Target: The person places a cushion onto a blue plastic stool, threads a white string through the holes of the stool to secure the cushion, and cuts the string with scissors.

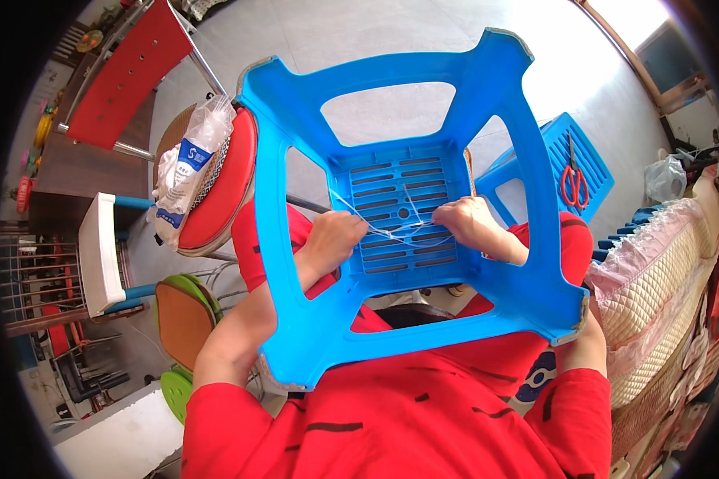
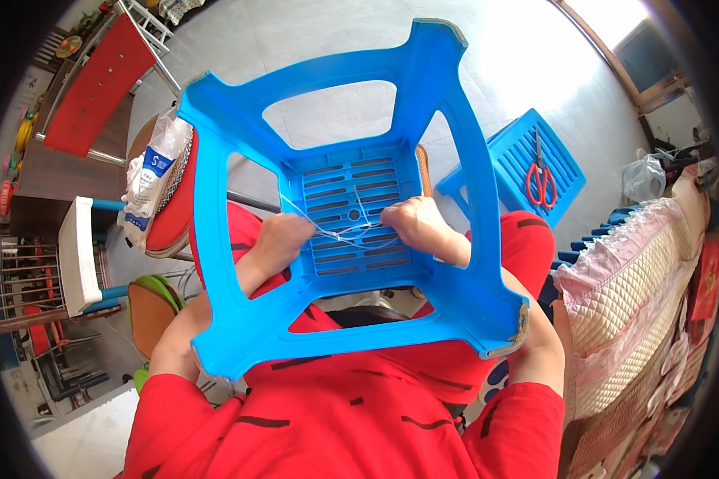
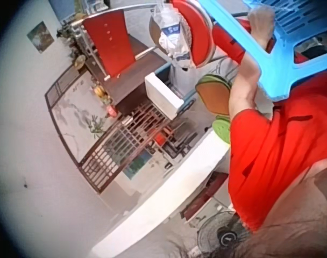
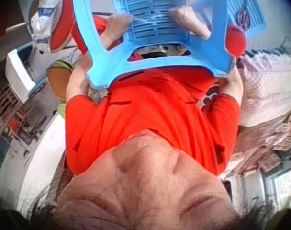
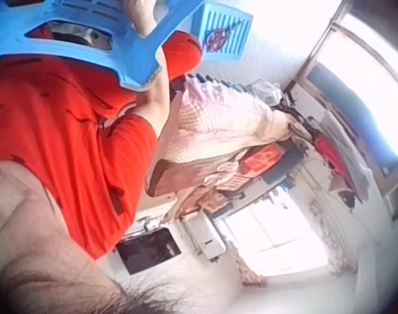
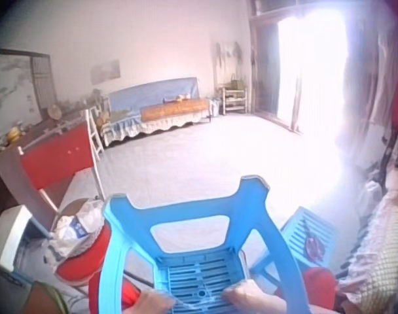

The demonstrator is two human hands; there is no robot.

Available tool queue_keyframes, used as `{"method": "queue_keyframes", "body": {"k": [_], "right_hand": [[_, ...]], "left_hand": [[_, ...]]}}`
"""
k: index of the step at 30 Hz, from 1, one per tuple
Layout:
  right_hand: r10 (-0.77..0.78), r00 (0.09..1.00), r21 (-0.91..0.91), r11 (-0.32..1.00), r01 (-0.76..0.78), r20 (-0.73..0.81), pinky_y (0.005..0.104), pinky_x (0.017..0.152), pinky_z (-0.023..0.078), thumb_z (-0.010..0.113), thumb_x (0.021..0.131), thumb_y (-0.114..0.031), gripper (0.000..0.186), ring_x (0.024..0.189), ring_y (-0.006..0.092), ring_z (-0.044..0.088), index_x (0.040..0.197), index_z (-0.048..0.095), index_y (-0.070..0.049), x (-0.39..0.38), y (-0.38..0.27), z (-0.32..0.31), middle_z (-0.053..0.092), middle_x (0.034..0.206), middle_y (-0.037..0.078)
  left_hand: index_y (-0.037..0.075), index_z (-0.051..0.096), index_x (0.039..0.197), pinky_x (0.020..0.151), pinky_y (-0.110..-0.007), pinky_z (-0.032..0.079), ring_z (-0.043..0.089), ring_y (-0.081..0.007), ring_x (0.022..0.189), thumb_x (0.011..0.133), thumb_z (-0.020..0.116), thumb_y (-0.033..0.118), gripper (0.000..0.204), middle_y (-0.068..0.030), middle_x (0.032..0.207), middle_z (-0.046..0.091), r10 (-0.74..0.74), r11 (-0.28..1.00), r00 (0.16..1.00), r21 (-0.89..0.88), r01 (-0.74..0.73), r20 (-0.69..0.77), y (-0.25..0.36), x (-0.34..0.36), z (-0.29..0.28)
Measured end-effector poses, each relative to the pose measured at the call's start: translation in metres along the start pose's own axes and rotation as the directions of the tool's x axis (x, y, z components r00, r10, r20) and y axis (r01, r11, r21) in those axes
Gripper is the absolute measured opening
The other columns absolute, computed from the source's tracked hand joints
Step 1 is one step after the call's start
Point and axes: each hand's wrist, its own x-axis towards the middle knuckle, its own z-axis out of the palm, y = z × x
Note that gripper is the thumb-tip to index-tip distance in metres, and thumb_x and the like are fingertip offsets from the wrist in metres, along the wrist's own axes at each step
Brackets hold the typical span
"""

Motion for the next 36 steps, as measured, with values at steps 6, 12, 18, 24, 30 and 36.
{"method": "queue_keyframes", "body": {"k": [6,12,18,24,30,36], "right_hand": [[-0.005,1.000,-0.022,1.000,0.005,0.030,0.0395,0.067,0.055,0.060,0.079,-0.001,0.011,0.074,0.0327,0.068,0.084,0.069,-0.004,0.001,0.000,-0.002,0.069,0.079,0.013],[0.028,0.999,0.127,0.991,-0.031,0.025,0.0399,0.074,0.055,0.067,0.081,-0.010,0.013,0.078,0.0320,0.067,0.090,0.071,-0.001,0.007,0.002,-0.011,0.068,0.080,0.015],[0.087,0.996,0.304,0.948,-0.091,0.027,0.0372,0.072,0.054,0.068,0.081,-0.007,0.010,0.079,0.0292,0.067,0.087,0.072,0.000,0.020,-0.001,-0.008,0.069,0.085,0.014],[-0.072,0.996,0.363,0.930,0.051,0.044,0.0351,0.073,0.053,0.068,0.079,-0.005,0.009,0.080,0.0257,0.065,0.088,0.072,-0.002,0.054,-0.008,-0.016,0.069,0.086,0.012],[0.072,0.877,0.276,0.934,-0.226,0.476,0.0358,0.080,0.053,0.054,0.086,-0.025,0.034,0.085,0.0260,0.068,0.110,0.071,-0.008,0.072,-0.021,0.008,0.073,0.091,0.008],[0.193,0.765,0.297,0.842,-0.451,0.614,0.0332,0.076,0.053,0.047,0.088,-0.023,0.035,0.076,0.0184,0.068,0.106,0.073,-0.008,0.080,-0.030,0.017,0.071,0.076,0.003]], "left_hand": [[0.007,0.059,0.084,0.064,-0.044,0.047,0.060,-0.0310,0.079,0.073,0.060,0.004,0.012,-0.0084,0.080,0.060,-0.053,0.998,0.997,0.027,0.052,0.057,-0.009,-0.006,0.001],[0.007,0.065,0.102,0.071,-0.043,0.049,0.061,-0.0335,0.085,0.081,0.066,0.011,0.021,-0.0117,0.091,0.062,-0.226,0.971,0.969,-0.107,0.215,-0.102,0.013,-0.001,-0.013],[0.003,0.066,0.109,0.074,-0.036,0.050,0.064,-0.0265,0.087,0.087,0.064,0.012,0.024,-0.0105,0.093,0.066,-0.382,0.824,0.924,-0.458,0.333,-0.017,0.015,0.011,-0.006],[0.005,0.068,0.107,0.063,-0.026,0.044,0.057,-0.0096,0.075,0.098,0.054,0.024,0.025,-0.0047,0.097,0.070,-0.606,0.244,0.771,-0.877,0.414,0.196,0.013,0.023,-0.001],[0.009,0.066,0.095,0.055,-0.020,0.034,0.046,-0.0049,0.063,0.102,0.047,0.029,0.028,-0.0010,0.079,0.064,-0.635,-0.161,0.707,-0.949,0.273,0.311,0.020,0.027,0.001],[0.008,0.060,0.084,0.051,-0.022,0.032,0.041,-0.0052,0.057,0.103,0.047,0.027,0.030,0.0027,0.061,0.048,-0.696,-0.008,0.670,-0.935,0.355,0.260,0.025,0.033,0.006]]}}
